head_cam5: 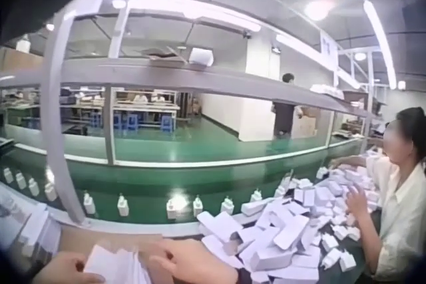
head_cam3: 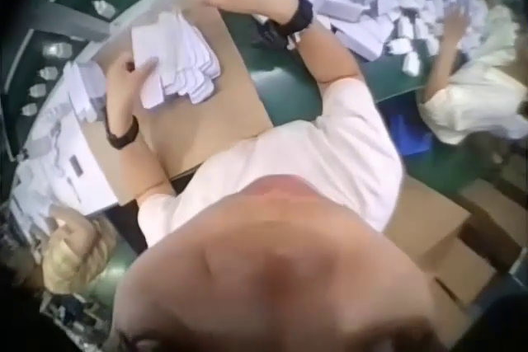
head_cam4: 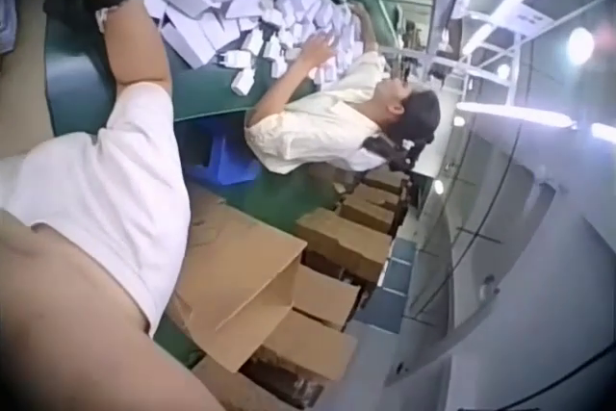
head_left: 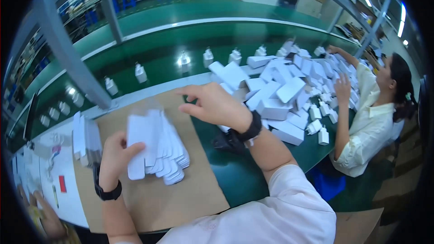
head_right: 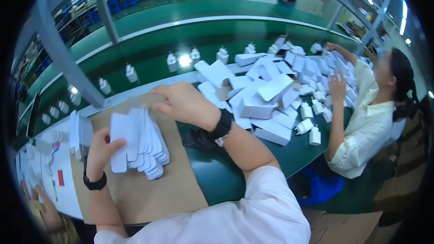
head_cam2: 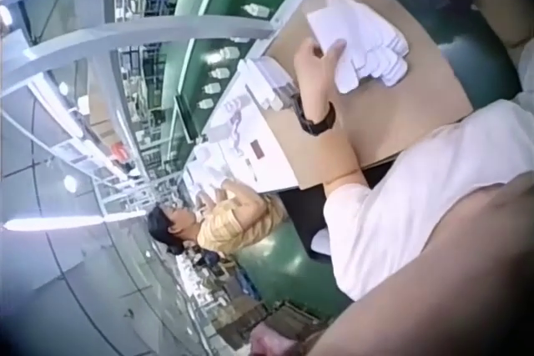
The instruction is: The person picks up a flat box from a stack, folds it into a rectangular shape, and tucks in the bottom flaps. They then fold and tuck the top flaps before placing the assembled box onto a pile on the conveyor belt.
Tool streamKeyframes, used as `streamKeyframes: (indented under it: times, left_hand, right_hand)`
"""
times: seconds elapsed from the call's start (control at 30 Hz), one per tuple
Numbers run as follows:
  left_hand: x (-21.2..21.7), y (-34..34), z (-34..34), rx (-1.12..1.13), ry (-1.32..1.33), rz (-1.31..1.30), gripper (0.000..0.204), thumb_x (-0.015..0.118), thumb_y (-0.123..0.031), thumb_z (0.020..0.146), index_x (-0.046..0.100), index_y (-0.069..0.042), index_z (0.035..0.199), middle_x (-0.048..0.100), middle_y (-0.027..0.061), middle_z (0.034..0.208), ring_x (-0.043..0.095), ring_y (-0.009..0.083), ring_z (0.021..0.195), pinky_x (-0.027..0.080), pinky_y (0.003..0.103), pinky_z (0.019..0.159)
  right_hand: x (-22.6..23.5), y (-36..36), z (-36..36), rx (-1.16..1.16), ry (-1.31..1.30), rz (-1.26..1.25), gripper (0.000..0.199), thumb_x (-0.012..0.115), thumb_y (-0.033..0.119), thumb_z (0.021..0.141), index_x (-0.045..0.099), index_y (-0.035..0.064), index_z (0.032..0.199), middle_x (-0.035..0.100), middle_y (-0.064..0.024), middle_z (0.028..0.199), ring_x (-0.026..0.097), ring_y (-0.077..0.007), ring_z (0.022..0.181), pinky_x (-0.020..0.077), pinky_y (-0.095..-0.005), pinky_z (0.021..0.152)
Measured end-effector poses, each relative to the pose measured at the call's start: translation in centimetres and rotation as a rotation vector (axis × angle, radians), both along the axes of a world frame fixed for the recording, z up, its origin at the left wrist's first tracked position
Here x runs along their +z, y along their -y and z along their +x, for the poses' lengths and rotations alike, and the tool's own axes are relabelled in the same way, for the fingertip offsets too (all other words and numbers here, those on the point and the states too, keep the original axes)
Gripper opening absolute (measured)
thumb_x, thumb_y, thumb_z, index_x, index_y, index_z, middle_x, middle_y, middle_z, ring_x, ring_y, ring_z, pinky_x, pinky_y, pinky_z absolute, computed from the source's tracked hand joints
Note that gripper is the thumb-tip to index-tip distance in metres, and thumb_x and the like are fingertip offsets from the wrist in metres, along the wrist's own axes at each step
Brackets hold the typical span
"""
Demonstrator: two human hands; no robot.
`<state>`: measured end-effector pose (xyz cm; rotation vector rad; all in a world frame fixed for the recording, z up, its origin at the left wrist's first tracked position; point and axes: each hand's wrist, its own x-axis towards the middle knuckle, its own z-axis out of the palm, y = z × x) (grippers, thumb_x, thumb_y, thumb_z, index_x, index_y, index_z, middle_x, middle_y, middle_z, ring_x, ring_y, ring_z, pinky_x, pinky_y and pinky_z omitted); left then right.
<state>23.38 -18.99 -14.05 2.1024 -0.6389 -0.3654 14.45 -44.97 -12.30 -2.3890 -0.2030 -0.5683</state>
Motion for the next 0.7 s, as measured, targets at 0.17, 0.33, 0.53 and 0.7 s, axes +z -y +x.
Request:
streamKeyframes:
  times: [0.17, 0.33, 0.53, 0.7]
  left_hand:
    - [3.9, 3.4, -2.5, -0.082, 0.435, -0.192, 0.025, 0.069, -0.016, 0.073, 0.050, -0.001, 0.068, 0.047, 0.0117, 0.057, 0.043, 0.0187, 0.049, 0.035, 0.031, 0.046]
    - [4.4, 5.9, -3.6, 0.023, 0.587, -0.469, 0.026, 0.065, -0.015, 0.078, 0.046, -0.002, 0.068, 0.046, 0.0134, 0.058, 0.042, 0.0264, 0.049, 0.036, 0.033, 0.046]
    - [3.5, 6.2, -2.1, -0.053, 0.865, -0.455, 0.028, 0.065, -0.011, 0.078, 0.040, -0.003, 0.070, 0.052, 0.0132, 0.075, 0.047, 0.0270, 0.058, 0.039, 0.031, 0.051]
    - [2.0, 6.7, -1.7, -0.325, 0.171, -0.844, 0.031, 0.065, -0.008, 0.078, 0.038, -0.005, 0.091, 0.052, 0.0146, 0.101, 0.055, 0.0245, 0.084, 0.045, 0.031, 0.069]
  right_hand:
    - [1.4, -2.8, -0.2, -0.024, 0.100, 0.253, 0.063, 0.066, 0.019, 0.077, 0.036, 0.0057, 0.131, 0.054, -0.0145, 0.113, 0.059, -0.0123, 0.064, 0.0466, -0.0239, 0.057]
    - [3.4, -4.4, 0.1, -0.070, 0.399, 0.377, 0.065, 0.063, 0.024, 0.083, 0.029, 0.0048, 0.135, 0.043, -0.0153, 0.130, 0.061, -0.0123, 0.079, 0.0477, -0.0227, 0.067]
    - [2.8, -5.3, 0.7, 0.048, 0.235, 0.452, 0.046, 0.067, 0.030, 0.079, 0.053, -0.0020, 0.109, 0.058, -0.0127, 0.103, 0.060, -0.0147, 0.086, 0.0476, -0.0235, 0.071]
    - [2.9, -3.8, 1.0, 0.144, 0.163, 0.335, 0.035, 0.075, 0.023, 0.071, 0.047, 0.0019, 0.076, 0.054, -0.0035, 0.085, 0.059, -0.0126, 0.086, 0.0475, -0.0229, 0.070]
